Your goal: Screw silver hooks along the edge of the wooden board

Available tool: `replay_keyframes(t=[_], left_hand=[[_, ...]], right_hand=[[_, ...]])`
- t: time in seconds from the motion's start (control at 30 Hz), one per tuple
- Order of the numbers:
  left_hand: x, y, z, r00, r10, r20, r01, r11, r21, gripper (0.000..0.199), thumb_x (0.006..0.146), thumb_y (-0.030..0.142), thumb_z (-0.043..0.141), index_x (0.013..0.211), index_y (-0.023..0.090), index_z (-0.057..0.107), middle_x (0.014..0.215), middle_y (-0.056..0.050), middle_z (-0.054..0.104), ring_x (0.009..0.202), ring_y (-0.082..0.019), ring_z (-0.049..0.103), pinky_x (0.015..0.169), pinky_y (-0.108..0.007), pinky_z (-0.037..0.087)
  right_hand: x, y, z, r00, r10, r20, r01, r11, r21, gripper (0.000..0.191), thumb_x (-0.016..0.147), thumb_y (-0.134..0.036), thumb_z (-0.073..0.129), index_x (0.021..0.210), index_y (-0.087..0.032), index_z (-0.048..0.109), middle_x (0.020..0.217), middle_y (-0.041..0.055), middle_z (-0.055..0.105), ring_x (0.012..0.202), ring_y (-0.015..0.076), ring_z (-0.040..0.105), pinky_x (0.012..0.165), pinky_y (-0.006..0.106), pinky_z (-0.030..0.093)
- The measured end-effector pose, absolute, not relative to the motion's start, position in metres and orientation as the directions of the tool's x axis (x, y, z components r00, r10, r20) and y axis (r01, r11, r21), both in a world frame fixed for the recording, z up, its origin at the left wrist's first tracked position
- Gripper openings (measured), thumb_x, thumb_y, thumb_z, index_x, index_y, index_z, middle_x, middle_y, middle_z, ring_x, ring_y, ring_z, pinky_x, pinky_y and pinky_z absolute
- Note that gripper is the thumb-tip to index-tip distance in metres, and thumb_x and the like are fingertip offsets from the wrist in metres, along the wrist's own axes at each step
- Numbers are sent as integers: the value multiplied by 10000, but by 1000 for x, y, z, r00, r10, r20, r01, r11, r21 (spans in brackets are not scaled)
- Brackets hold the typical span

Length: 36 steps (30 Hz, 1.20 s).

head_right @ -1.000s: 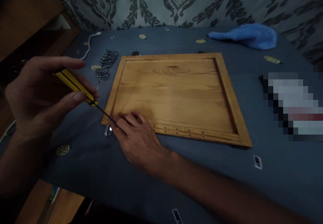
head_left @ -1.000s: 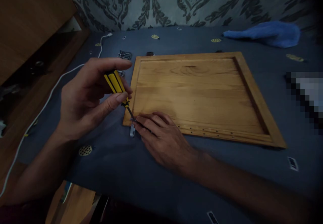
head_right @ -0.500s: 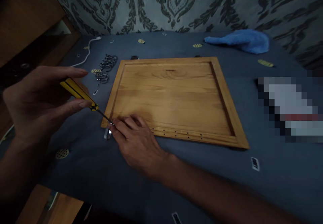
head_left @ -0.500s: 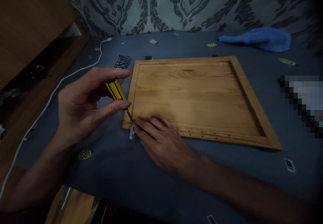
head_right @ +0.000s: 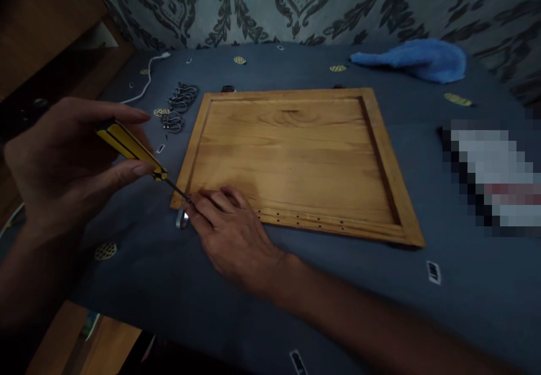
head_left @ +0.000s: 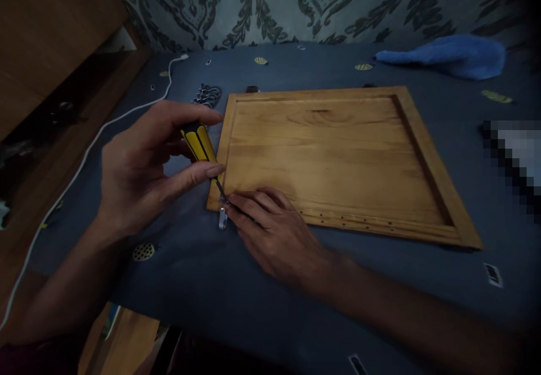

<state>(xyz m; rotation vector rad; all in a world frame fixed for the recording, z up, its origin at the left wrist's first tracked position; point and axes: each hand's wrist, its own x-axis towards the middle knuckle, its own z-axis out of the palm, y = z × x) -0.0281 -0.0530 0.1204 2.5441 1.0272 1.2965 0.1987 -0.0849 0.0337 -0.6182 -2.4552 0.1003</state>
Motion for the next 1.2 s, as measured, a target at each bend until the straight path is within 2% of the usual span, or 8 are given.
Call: replay_keyframes(t=[0.17, 0.27, 0.4, 0.53, 0.73, 0.97, 1.07, 1.2], left_hand=[[-24, -60, 126, 431, 644, 633, 451, -761, 467, 618, 792, 200, 871, 1363, 325, 672, 1060, -15, 757, 862, -206, 778, 692, -299, 689], [-25, -58, 126, 459, 646, 610, 442, -761, 474, 640, 806, 165, 852, 1388, 338, 649, 1039, -13, 758, 859, -200, 775, 721, -300, 691], [-28, -51, 122, 402, 632, 663, 487, -760, 430, 655, 739, 167, 899, 1330, 358, 694, 1137, -25, 762, 929, -233, 768, 634, -277, 666], [-28, -52, 122, 346, 615, 709, 494, -761, 420, 605, 707, 179, 923, 1254, 362, 741, 1032, 13, 773, 806, -201, 759, 577, -282, 664], [-28, -54, 123, 370, 664, 650, 428, -743, 515, 571, 782, 176, 876, 1298, 353, 709, 1137, -8, 741, 856, -205, 789, 714, -303, 711], [-25, -49, 119, 311, 600, 737, 478, -769, 425, 495, 738, 188, 909, 1191, 328, 768, 908, 6, 735, 721, -161, 729, 566, -247, 657], [-23, -53, 120, 266, 647, 715, 480, -732, 484, 479, 754, 233, 909, 1200, 325, 762, 969, 4, 763, 761, -170, 745, 611, -262, 670], [-24, -55, 121, 303, 685, 663, 423, -720, 551, 499, 793, 203, 877, 1251, 335, 729, 1026, 2, 766, 803, -187, 773, 682, -301, 702]], right_hand=[[199, -84, 32, -710, 457, 536, 415, 886, -207, 338, 1020, -116, 461, 1271, -98, 687, 1262, 141, 738, 1173, 263, 643, 1011, 445, 510], [200, -85, 32, -713, 454, 535, 405, 889, -215, 332, 1015, -107, 472, 1270, -77, 682, 1267, 153, 731, 1183, 270, 638, 1022, 449, 501], [200, -85, 32, -716, 451, 532, 390, 891, -232, 327, 1010, -100, 481, 1266, -44, 676, 1259, 178, 724, 1170, 285, 634, 1012, 470, 504], [200, -85, 32, -726, 465, 507, 402, 885, -237, 346, 1016, -115, 457, 1276, -108, 686, 1276, 158, 724, 1184, 274, 635, 1004, 479, 513], [200, -85, 32, -719, 460, 520, 399, 887, -233, 344, 1017, -109, 454, 1275, -81, 680, 1267, 149, 729, 1170, 265, 644, 1017, 451, 507], [201, -85, 33, -722, 462, 515, 406, 886, -226, 338, 1024, -120, 447, 1261, -74, 685, 1240, 158, 733, 1188, 268, 631, 1024, 451, 500], [201, -85, 34, -728, 461, 508, 393, 887, -242, 330, 1012, -108, 477, 1269, -53, 677, 1250, 169, 724, 1183, 273, 630, 1032, 454, 494], [200, -85, 33, -729, 465, 502, 390, 885, -254, 339, 1008, -101, 484, 1287, -75, 673, 1260, 165, 720, 1196, 278, 623, 1027, 472, 497]])
